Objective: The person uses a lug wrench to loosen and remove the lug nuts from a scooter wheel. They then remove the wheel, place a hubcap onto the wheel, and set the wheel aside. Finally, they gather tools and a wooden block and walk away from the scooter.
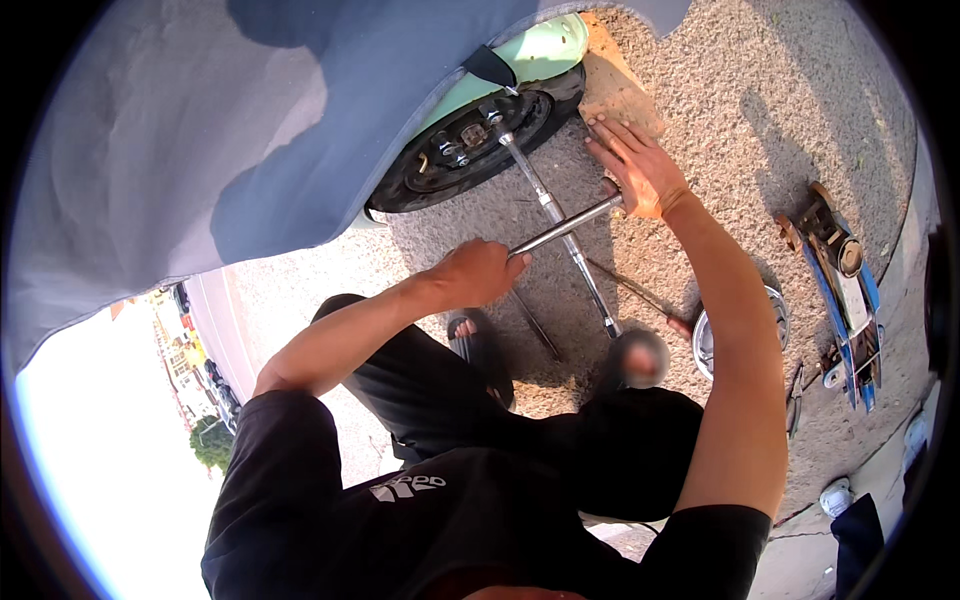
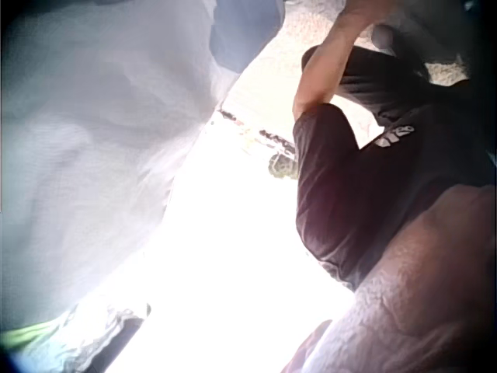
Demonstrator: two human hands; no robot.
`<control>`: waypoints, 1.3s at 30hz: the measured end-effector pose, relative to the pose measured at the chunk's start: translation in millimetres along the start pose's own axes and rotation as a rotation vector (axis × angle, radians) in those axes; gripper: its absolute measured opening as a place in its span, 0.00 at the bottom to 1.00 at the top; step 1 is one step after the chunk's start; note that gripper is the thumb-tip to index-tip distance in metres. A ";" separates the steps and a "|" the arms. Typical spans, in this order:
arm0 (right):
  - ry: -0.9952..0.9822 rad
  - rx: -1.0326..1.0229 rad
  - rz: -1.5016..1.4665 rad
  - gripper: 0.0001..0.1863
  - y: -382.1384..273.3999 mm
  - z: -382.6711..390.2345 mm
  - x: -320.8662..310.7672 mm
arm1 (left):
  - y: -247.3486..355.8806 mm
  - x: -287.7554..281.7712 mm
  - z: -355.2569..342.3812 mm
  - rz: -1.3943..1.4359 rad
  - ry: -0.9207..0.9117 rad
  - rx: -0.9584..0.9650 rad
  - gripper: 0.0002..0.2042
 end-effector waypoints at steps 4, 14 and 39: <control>0.083 0.064 0.307 0.24 8.9 16.1 11.0 | -5.5 3.3 -17.8 -0.043 0.127 0.047 0.33; -0.440 0.138 0.275 0.09 -55.1 74.9 -36.9 | -29.0 82.0 -13.8 0.088 0.283 0.319 0.36; -0.857 0.212 0.465 0.09 -49.1 -21.9 -98.3 | -51.7 54.7 -96.5 0.419 0.307 0.332 0.29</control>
Point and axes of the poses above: each hand's wrist, its own z-axis away from the middle knuckle, its own x-axis out of the palm, y = z × x, the point moved 9 cm from there along -z, towards the middle knuckle, and after that the axes turned 3 degrees about z, right-handed, at the moved point
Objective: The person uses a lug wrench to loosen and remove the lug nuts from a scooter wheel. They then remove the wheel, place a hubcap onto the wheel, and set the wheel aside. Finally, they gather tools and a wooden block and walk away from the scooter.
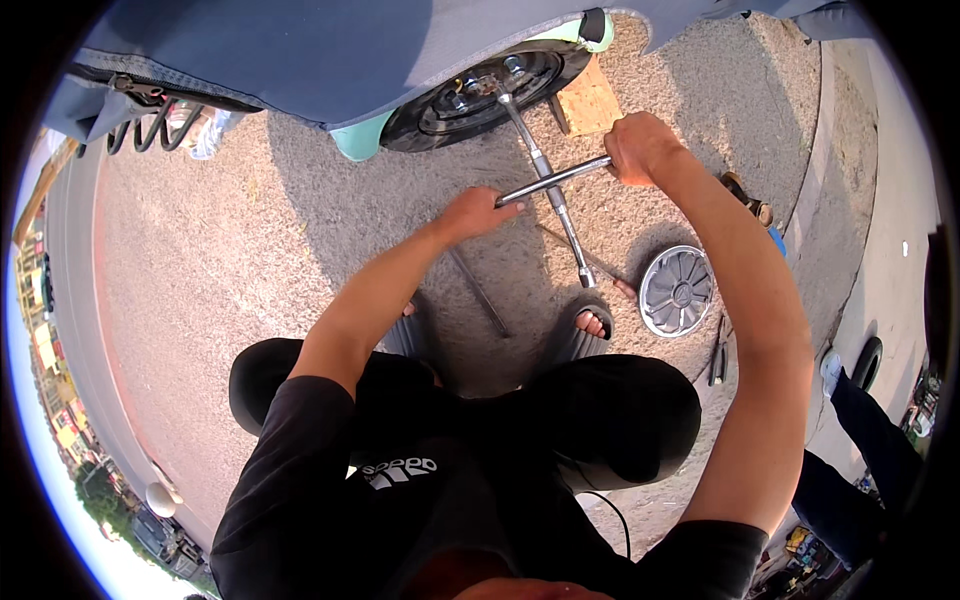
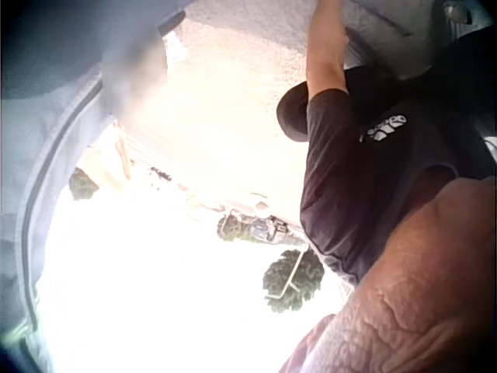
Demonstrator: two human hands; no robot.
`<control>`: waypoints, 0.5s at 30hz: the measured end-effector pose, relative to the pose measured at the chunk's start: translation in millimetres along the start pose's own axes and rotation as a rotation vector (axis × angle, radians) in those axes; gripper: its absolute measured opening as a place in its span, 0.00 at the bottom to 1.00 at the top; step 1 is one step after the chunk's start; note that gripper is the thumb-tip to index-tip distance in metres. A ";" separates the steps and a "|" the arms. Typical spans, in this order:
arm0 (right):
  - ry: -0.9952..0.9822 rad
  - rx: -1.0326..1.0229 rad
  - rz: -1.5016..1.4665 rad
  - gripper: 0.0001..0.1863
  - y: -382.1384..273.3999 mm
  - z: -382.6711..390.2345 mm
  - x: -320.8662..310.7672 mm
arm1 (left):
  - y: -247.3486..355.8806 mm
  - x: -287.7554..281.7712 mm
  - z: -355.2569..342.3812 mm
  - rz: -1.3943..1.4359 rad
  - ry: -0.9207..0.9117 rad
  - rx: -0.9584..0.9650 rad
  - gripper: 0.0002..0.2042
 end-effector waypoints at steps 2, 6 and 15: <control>-0.193 -0.061 0.051 0.09 0.8 -12.6 15.3 | 7.6 0.6 -1.5 -0.034 0.043 -0.038 0.28; -0.111 -0.093 -0.052 0.13 -2.0 -17.3 2.2 | -10.5 1.3 1.9 -0.060 0.150 -0.043 0.26; 0.305 -0.089 -0.191 0.24 14.1 -13.5 7.3 | 3.6 2.8 -2.4 -0.118 -0.006 -0.136 0.23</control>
Point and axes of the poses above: each hand's wrist, its own z-axis away from the middle knuckle, its own x-axis out of the palm, y = z × x, the point moved 9 cm from there along -z, towards the middle knuckle, and after that the axes turned 3 degrees about z, right-handed, at the moved point
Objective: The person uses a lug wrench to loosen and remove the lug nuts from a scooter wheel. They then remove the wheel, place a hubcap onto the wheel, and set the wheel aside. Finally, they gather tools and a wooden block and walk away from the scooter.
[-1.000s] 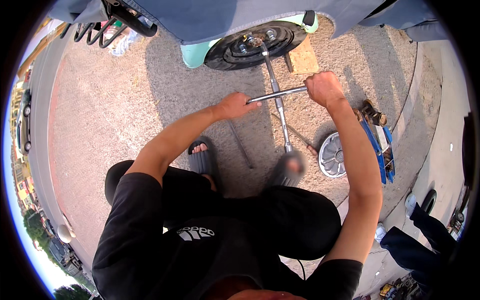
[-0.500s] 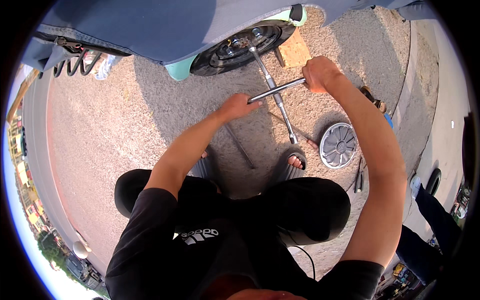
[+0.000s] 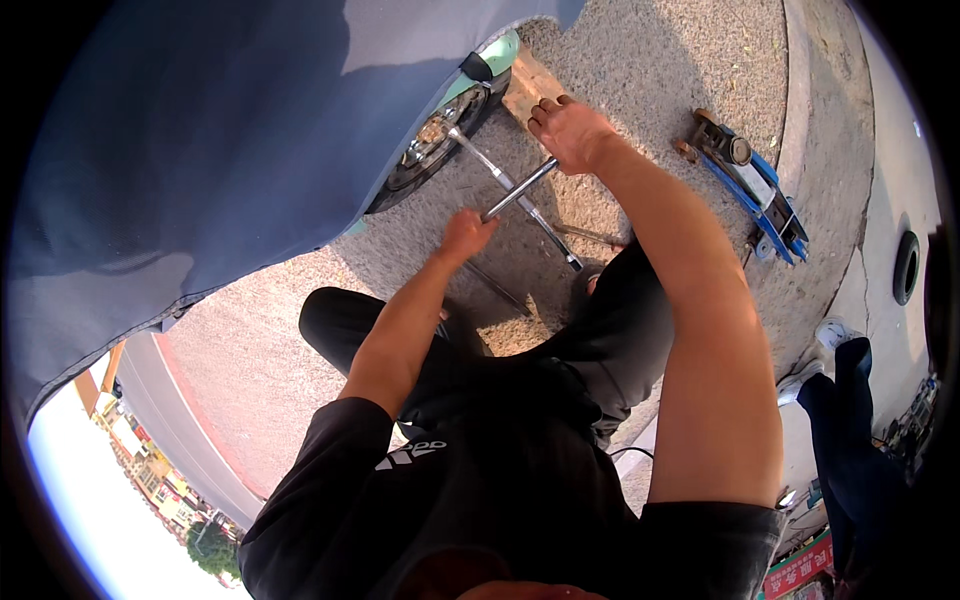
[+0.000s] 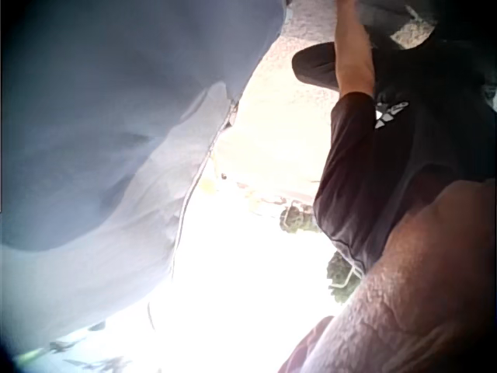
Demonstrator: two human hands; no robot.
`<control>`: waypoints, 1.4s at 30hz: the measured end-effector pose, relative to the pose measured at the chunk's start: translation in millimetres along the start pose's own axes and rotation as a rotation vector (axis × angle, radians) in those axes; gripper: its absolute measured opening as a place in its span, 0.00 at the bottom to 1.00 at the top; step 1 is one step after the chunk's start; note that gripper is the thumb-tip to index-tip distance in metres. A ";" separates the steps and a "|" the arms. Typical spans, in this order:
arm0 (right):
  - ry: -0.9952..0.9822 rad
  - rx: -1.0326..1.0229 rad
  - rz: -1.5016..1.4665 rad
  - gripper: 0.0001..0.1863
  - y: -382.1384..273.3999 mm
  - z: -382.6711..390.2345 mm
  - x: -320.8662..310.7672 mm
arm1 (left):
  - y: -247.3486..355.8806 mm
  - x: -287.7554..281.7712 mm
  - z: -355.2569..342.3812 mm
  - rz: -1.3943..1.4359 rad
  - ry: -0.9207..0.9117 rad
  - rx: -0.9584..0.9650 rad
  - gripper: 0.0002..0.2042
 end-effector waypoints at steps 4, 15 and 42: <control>0.101 -0.102 0.027 0.28 -8.7 1.6 -10.1 | -19.7 4.6 -0.6 -0.100 -0.050 -0.106 0.21; -0.158 -0.021 0.107 0.15 0.8 -7.5 22.3 | -3.2 -15.8 7.9 -0.116 0.126 -0.062 0.23; 0.656 2.061 -1.410 0.36 -11.8 465.1 373.0 | 129.9 105.8 76.8 -0.231 -0.043 0.564 0.16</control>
Point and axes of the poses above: each hand's wrist, its own z-axis away from the middle knuckle, its own x-axis out of the palm, y = z × x, the point moved 9 cm from there along -z, towards the middle knuckle, and after that the axes turned 3 degrees about z, right-handed, at the moved point
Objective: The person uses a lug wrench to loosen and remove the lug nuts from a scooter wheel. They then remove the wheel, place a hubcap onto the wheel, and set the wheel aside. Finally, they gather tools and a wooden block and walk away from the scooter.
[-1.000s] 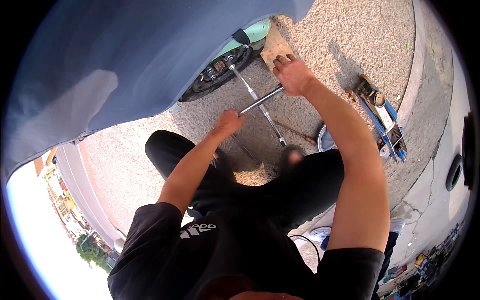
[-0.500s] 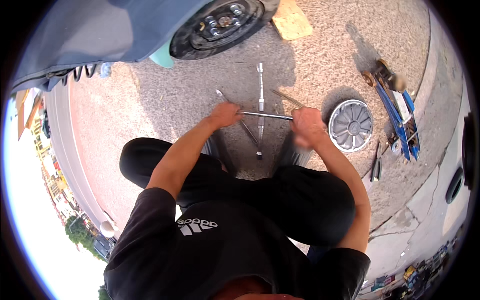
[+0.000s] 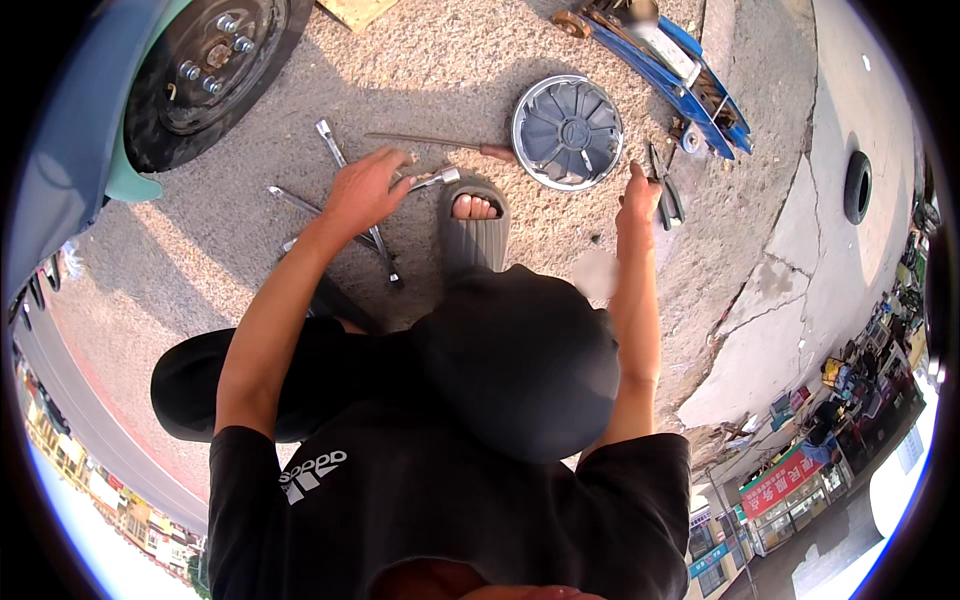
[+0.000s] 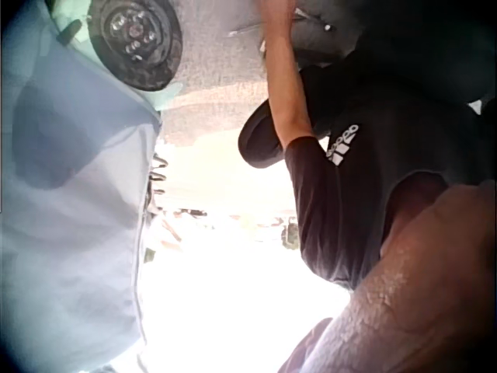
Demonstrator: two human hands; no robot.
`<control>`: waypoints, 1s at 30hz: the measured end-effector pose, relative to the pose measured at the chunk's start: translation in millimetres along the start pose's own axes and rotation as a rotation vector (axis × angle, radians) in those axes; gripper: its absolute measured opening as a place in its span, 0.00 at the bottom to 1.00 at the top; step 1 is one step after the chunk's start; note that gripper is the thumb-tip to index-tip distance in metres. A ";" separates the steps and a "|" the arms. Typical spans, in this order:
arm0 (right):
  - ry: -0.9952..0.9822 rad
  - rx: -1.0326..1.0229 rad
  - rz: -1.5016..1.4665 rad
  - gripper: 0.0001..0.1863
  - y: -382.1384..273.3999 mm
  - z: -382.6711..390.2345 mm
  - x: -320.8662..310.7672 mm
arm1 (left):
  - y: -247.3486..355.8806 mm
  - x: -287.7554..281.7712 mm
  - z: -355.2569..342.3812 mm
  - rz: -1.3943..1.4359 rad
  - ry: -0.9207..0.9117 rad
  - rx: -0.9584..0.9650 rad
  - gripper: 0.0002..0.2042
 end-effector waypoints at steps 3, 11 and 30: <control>-0.275 0.175 -0.090 0.28 11.9 22.2 29.9 | 18.3 22.0 -66.3 0.096 0.080 -0.015 0.21; -0.528 0.099 -0.434 0.20 -26.3 64.9 58.1 | 42.6 76.8 -159.7 0.510 0.142 -0.192 0.34; -1.197 -1.928 0.509 0.16 -367.3 493.5 221.2 | -133.5 -116.6 43.2 1.590 1.034 -0.139 0.28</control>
Point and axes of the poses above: each hand's wrist, its own z-axis away from the middle knuckle, its own x-axis out of the palm, y = z × x, the point moved 9 cm from there along -z, towards the middle knuckle, and after that the axes turned 3 degrees about z, right-handed, at the moved point
